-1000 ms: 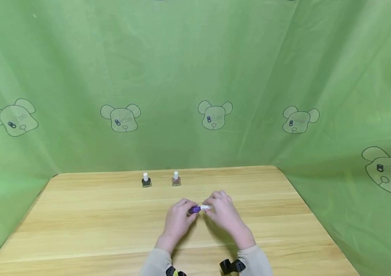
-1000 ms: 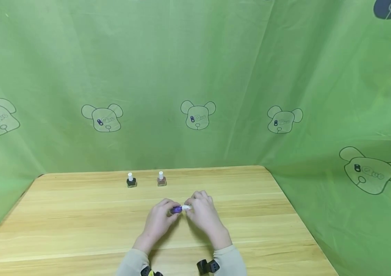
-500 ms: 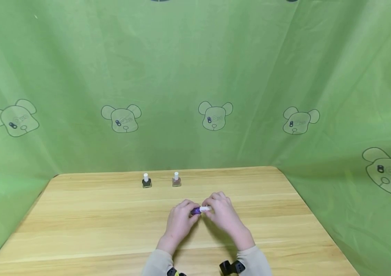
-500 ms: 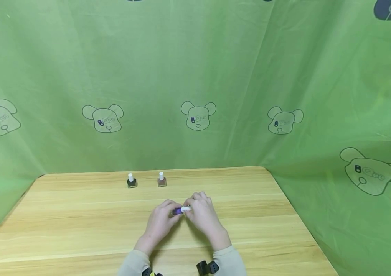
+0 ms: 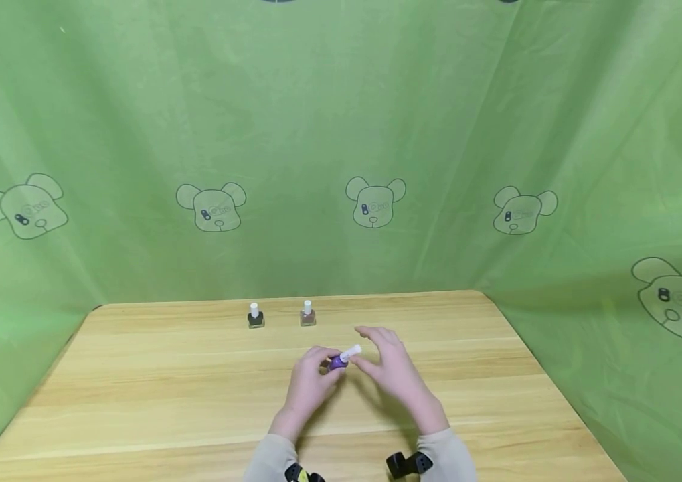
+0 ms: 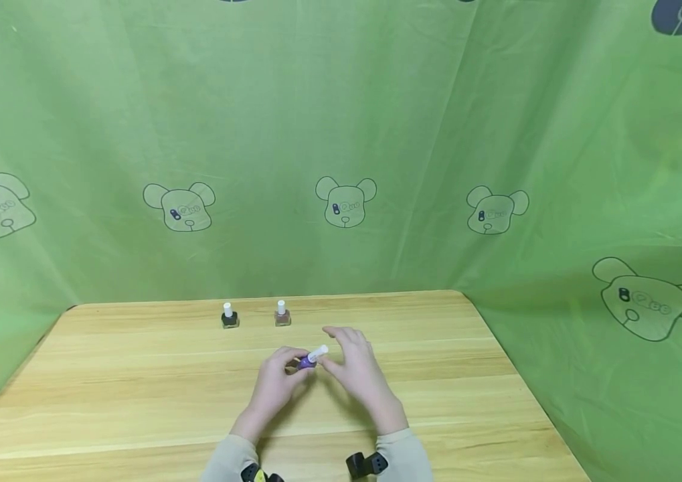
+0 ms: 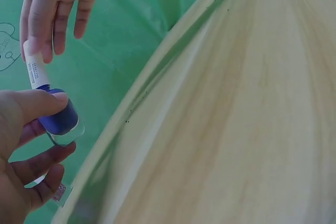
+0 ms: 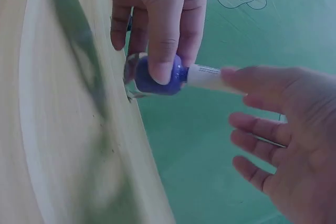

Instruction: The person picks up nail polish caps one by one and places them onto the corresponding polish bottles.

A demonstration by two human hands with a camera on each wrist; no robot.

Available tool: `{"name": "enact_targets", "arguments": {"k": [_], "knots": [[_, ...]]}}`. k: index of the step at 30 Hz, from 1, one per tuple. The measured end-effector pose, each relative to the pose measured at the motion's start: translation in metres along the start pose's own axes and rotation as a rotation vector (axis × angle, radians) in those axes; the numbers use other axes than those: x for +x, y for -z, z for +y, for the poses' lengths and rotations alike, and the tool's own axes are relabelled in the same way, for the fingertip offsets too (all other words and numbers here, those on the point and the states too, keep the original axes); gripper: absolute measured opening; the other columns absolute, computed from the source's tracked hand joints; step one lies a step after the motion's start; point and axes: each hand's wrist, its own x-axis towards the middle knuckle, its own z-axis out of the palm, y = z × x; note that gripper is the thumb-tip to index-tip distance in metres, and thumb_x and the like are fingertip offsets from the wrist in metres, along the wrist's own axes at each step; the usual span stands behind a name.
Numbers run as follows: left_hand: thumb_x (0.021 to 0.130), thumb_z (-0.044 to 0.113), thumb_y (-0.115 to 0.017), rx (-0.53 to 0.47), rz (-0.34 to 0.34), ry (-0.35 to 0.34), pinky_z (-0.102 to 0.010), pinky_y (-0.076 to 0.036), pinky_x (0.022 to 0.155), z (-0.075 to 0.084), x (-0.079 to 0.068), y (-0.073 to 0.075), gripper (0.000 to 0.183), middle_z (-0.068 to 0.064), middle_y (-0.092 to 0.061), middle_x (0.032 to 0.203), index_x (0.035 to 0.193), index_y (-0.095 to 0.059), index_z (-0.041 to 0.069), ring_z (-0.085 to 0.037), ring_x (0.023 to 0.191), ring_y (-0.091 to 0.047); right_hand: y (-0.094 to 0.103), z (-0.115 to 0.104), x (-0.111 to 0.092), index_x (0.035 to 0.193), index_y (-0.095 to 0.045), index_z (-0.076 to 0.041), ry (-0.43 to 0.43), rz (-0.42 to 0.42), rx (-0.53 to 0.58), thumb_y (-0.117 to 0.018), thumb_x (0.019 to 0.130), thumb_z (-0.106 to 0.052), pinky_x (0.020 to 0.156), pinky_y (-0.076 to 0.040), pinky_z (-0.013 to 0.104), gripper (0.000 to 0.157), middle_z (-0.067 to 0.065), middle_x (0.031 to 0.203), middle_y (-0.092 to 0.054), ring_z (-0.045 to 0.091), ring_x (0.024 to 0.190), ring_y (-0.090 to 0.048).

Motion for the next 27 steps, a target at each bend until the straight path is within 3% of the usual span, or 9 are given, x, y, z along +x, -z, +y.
{"name": "enact_targets", "arguments": {"k": [7,13,19,27], "knots": [[0.08,0.012,-0.077,-0.177,-0.037,0.068,-0.021,-0.059,0.078,0.0,0.0023,0.0004,0.027,-0.011,-0.07,0.101,0.105,-0.071,0.005,-0.023,0.087,-0.069,-0.0029,0.0022,0.0034,0.127,-0.062,-0.012,-0.016,-0.01,0.238,-0.075,0.084,-0.016,0.098,-0.051,0.047,0.045,0.007,0.124,-0.067,0.025,0.115,-0.06],[0.081,0.012,-0.077,-0.24,-0.066,0.087,-0.016,-0.057,0.078,0.0013,0.0029,0.0008,0.028,-0.013,-0.069,0.103,0.106,-0.07,0.003,-0.026,0.089,-0.07,-0.0015,0.0032,0.0033,0.12,-0.067,-0.013,-0.029,-0.037,0.295,-0.071,0.087,-0.015,0.097,-0.051,0.048,0.033,0.004,0.118,-0.071,0.025,0.111,-0.064],[0.081,0.014,-0.077,-0.235,-0.06,0.07,-0.015,-0.057,0.076,0.0007,0.0027,0.0001,0.028,-0.012,-0.07,0.102,0.105,-0.071,0.004,-0.024,0.088,-0.07,-0.0011,0.0035,0.0029,0.113,-0.071,-0.015,-0.039,-0.042,0.281,-0.07,0.088,-0.019,0.095,-0.052,0.048,0.025,0.002,0.114,-0.073,0.025,0.108,-0.065],[0.079,0.014,-0.079,-0.095,-0.016,-0.017,-0.023,-0.059,0.075,0.0033,-0.0003,0.0002,0.026,-0.005,-0.072,0.099,0.103,-0.072,0.008,-0.02,0.087,-0.068,-0.0027,0.0022,0.0034,0.097,-0.073,-0.015,-0.071,-0.003,0.241,-0.075,0.084,-0.022,0.094,-0.052,0.048,0.014,-0.001,0.1,-0.075,0.02,0.098,-0.066]]}}
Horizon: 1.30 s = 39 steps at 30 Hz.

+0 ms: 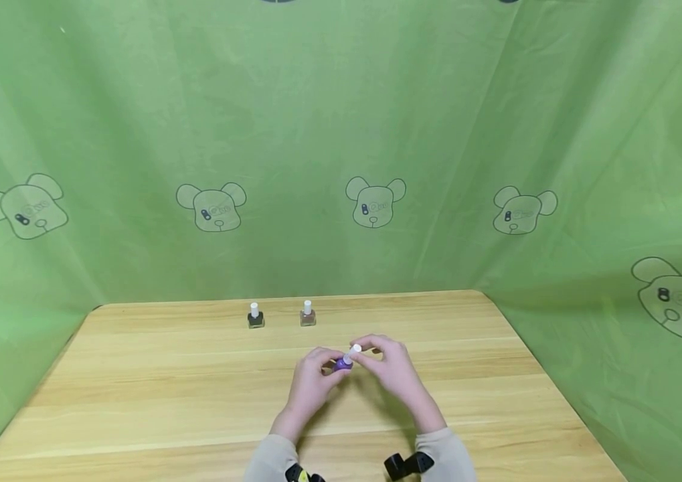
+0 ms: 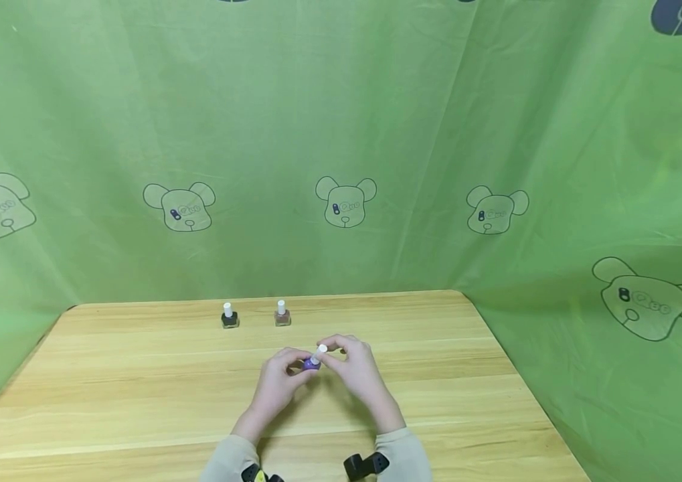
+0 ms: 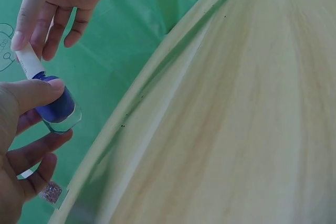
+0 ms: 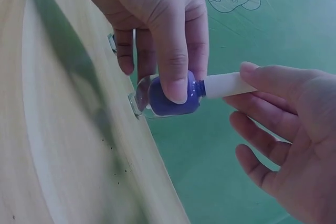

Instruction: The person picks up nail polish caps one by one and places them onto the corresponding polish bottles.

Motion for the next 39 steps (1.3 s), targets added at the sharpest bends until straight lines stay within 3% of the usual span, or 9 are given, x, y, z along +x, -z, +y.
{"name": "enact_targets", "arguments": {"k": [8,14,20,25,29,39], "knots": [[0.079,0.014,-0.079,0.08,0.017,-0.031,-0.022,-0.057,0.075,0.005,-0.003,0.001,0.026,-0.003,-0.072,0.1,0.104,-0.073,0.009,-0.02,0.088,-0.068,-0.007,0.002,0.0,0.078,-0.067,-0.019,-0.04,0.111,-0.03,-0.081,0.077,-0.023,0.085,-0.053,0.041,0.015,-0.005,0.079,-0.069,0.014,0.079,-0.062],[0.08,0.017,-0.078,0.088,0.019,-0.008,-0.022,-0.057,0.075,0.006,-0.003,0.0,0.027,-0.003,-0.072,0.1,0.105,-0.072,0.009,-0.019,0.089,-0.068,-0.011,0.003,0.001,0.081,-0.067,-0.016,-0.004,0.142,-0.035,-0.08,0.078,-0.023,0.081,-0.054,0.042,0.016,-0.005,0.078,-0.069,0.015,0.078,-0.062],[0.081,0.016,-0.077,0.042,0.03,0.04,-0.02,-0.057,0.075,0.003,-0.001,0.0,0.025,-0.005,-0.071,0.099,0.104,-0.072,0.007,-0.019,0.086,-0.068,-0.011,0.006,0.003,0.116,-0.066,-0.01,-0.03,0.1,0.055,-0.072,0.088,-0.027,0.085,-0.054,0.039,0.033,0.001,0.099,-0.072,0.016,0.094,-0.064],[0.082,0.016,-0.076,-0.051,0.033,0.096,-0.017,-0.056,0.075,0.001,0.002,0.001,0.026,-0.009,-0.07,0.101,0.106,-0.071,0.004,-0.021,0.087,-0.069,-0.007,0.013,0.004,0.136,-0.054,-0.009,-0.034,0.012,0.245,-0.064,0.094,-0.025,0.095,-0.051,0.029,0.046,0.011,0.127,-0.066,0.029,0.118,-0.06],[0.082,0.015,-0.077,-0.104,0.02,0.102,-0.015,-0.056,0.075,0.0,0.003,0.002,0.028,-0.011,-0.07,0.101,0.106,-0.071,0.002,-0.023,0.087,-0.07,-0.005,0.017,0.004,0.14,-0.049,-0.007,-0.035,-0.052,0.361,-0.063,0.094,-0.02,0.099,-0.049,0.022,0.05,0.015,0.135,-0.06,0.033,0.127,-0.055],[0.082,0.016,-0.077,-0.134,-0.042,0.087,-0.015,-0.056,0.076,-0.001,0.002,0.001,0.029,-0.012,-0.07,0.102,0.106,-0.071,0.002,-0.024,0.088,-0.071,-0.005,0.018,0.003,0.128,-0.06,-0.005,-0.025,-0.096,0.37,-0.063,0.094,-0.02,0.1,-0.048,0.018,0.037,0.014,0.128,-0.065,0.017,0.116,-0.063]]}}
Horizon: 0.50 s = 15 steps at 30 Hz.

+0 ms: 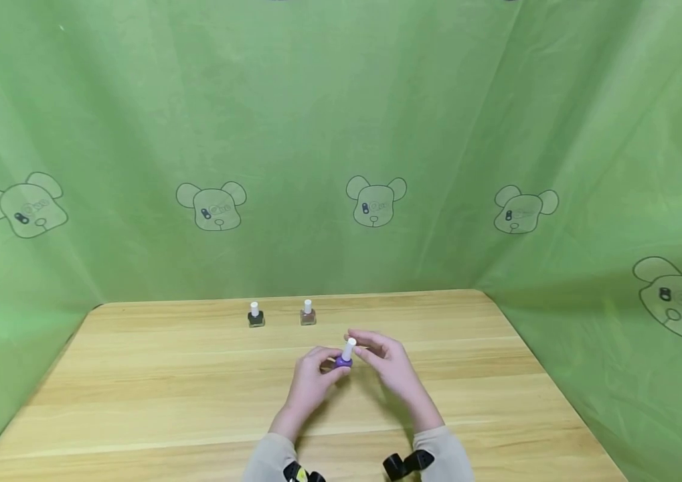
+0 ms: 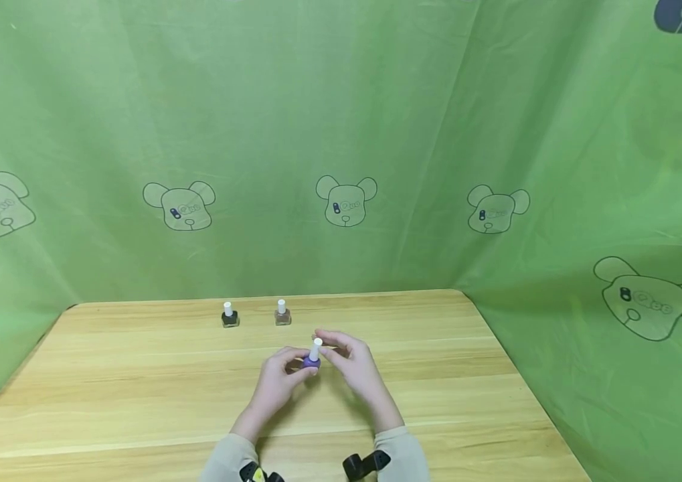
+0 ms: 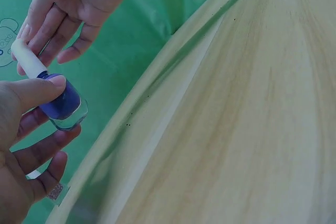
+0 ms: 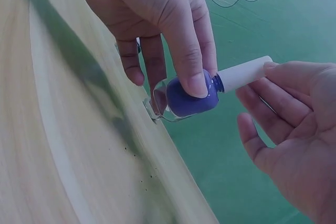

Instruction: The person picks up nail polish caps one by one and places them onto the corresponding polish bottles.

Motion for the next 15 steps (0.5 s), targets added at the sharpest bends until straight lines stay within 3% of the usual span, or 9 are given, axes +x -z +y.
{"name": "enact_targets", "arguments": {"k": [8,15], "knots": [[0.082,0.014,-0.077,0.013,-0.001,-0.02,-0.016,-0.057,0.076,-0.0009,-0.0001,-0.001,0.027,-0.011,-0.07,0.101,0.106,-0.071,0.003,-0.024,0.087,-0.071,-0.0017,-0.001,-0.0005,0.12,-0.065,-0.005,-0.02,0.022,-0.013,-0.065,0.093,-0.018,0.097,-0.051,0.019,0.03,0.014,0.119,-0.069,0.014,0.108,-0.067],[0.081,0.014,-0.077,0.064,0.011,-0.047,-0.018,-0.058,0.076,-0.0014,-0.0008,-0.0011,0.026,-0.01,-0.07,0.099,0.104,-0.071,0.003,-0.022,0.085,-0.07,-0.0078,-0.0017,0.0003,0.105,-0.069,-0.006,-0.071,0.171,-0.025,-0.074,0.085,-0.015,0.084,-0.053,0.019,0.022,0.012,0.1,-0.072,0.007,0.087,-0.065]]}}
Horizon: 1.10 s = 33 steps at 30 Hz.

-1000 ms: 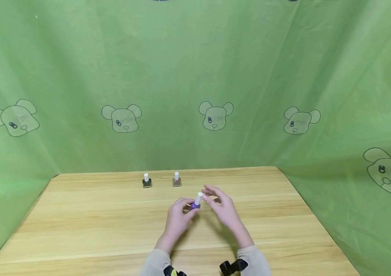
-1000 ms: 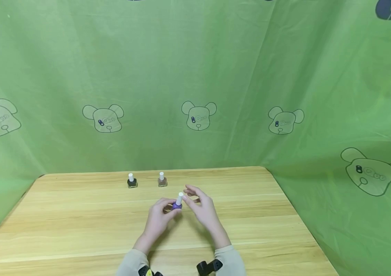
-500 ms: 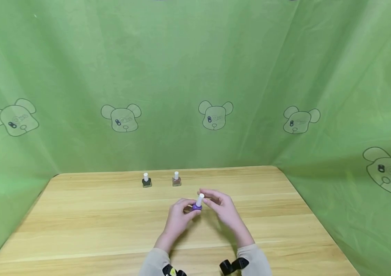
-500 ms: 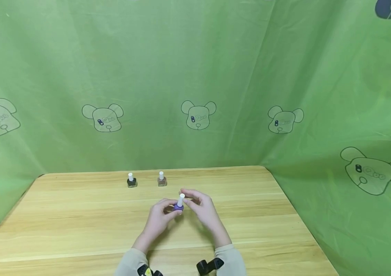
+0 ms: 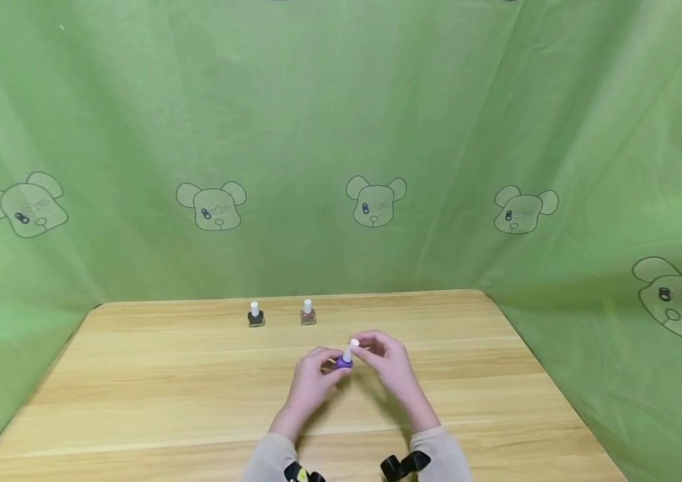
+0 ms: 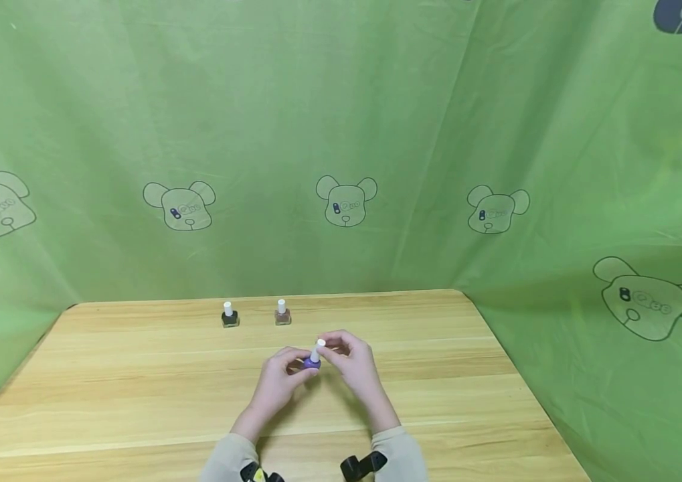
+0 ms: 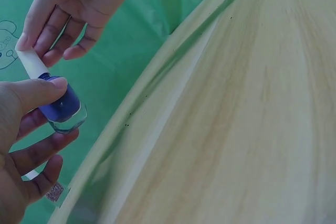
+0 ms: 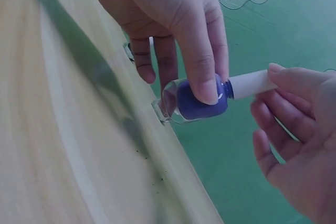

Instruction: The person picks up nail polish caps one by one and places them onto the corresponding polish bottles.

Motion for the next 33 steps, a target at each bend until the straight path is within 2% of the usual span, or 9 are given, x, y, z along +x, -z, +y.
{"name": "enact_targets", "arguments": {"k": [6,13,17,25,30,33], "knots": [[0.08,0.016,-0.078,0.083,0.01,-0.006,-0.019,-0.058,0.076,0.001,-0.001,0.0,0.026,-0.006,-0.071,0.097,0.104,-0.072,0.007,-0.017,0.084,-0.068,-0.007,0.0,0.0,0.096,-0.067,-0.003,-0.033,0.1,0.014,-0.078,0.08,-0.011,0.075,-0.052,0.019,0.021,0.013,0.092,-0.069,0.007,0.078,-0.06],[0.08,0.018,-0.079,0.134,0.017,-0.01,-0.02,-0.058,0.076,0.003,-0.002,0.001,0.026,-0.003,-0.07,0.094,0.103,-0.072,0.008,-0.016,0.083,-0.067,-0.011,-0.002,0.0,0.097,-0.065,0.0,-0.039,0.122,0.038,-0.078,0.08,-0.007,0.073,-0.052,0.017,0.023,0.015,0.093,-0.068,0.007,0.078,-0.059],[0.081,0.017,-0.078,0.137,0.017,-0.017,-0.022,-0.059,0.076,0.002,-0.001,0.001,0.025,-0.003,-0.07,0.095,0.104,-0.072,0.008,-0.016,0.084,-0.068,-0.009,-0.001,0.001,0.106,-0.066,-0.002,-0.01,0.082,0.022,-0.077,0.081,-0.01,0.074,-0.052,0.018,0.028,0.014,0.099,-0.068,0.007,0.086,-0.059],[0.082,0.016,-0.077,0.144,0.013,-0.001,-0.031,-0.06,0.079,-0.001,-0.001,0.003,0.026,-0.004,-0.07,0.099,0.106,-0.072,0.008,-0.017,0.088,-0.067,0.0,0.0,0.001,0.126,-0.062,-0.01,0.048,-0.075,-0.054,-0.072,0.087,-0.017,0.085,-0.051,0.022,0.041,0.01,0.121,-0.068,0.018,0.107,-0.06],[0.083,0.018,-0.076,0.157,0.007,0.004,-0.03,-0.059,0.079,0.0,-0.001,0.005,0.026,-0.003,-0.07,0.101,0.107,-0.072,0.01,-0.017,0.09,-0.066,0.004,0.003,0.001,0.127,-0.063,-0.013,0.043,-0.135,-0.101,-0.069,0.089,-0.021,0.086,-0.05,0.025,0.039,0.008,0.119,-0.068,0.023,0.104,-0.061],[0.083,0.019,-0.076,0.165,0.003,0.009,-0.029,-0.058,0.079,0.001,-0.001,0.006,0.026,-0.002,-0.07,0.101,0.107,-0.072,0.011,-0.016,0.09,-0.066,0.004,-0.001,-0.001,0.125,-0.063,-0.012,0.024,-0.143,-0.107,-0.067,0.091,-0.019,0.085,-0.049,0.025,0.036,0.01,0.117,-0.069,0.02,0.1,-0.061]]}}
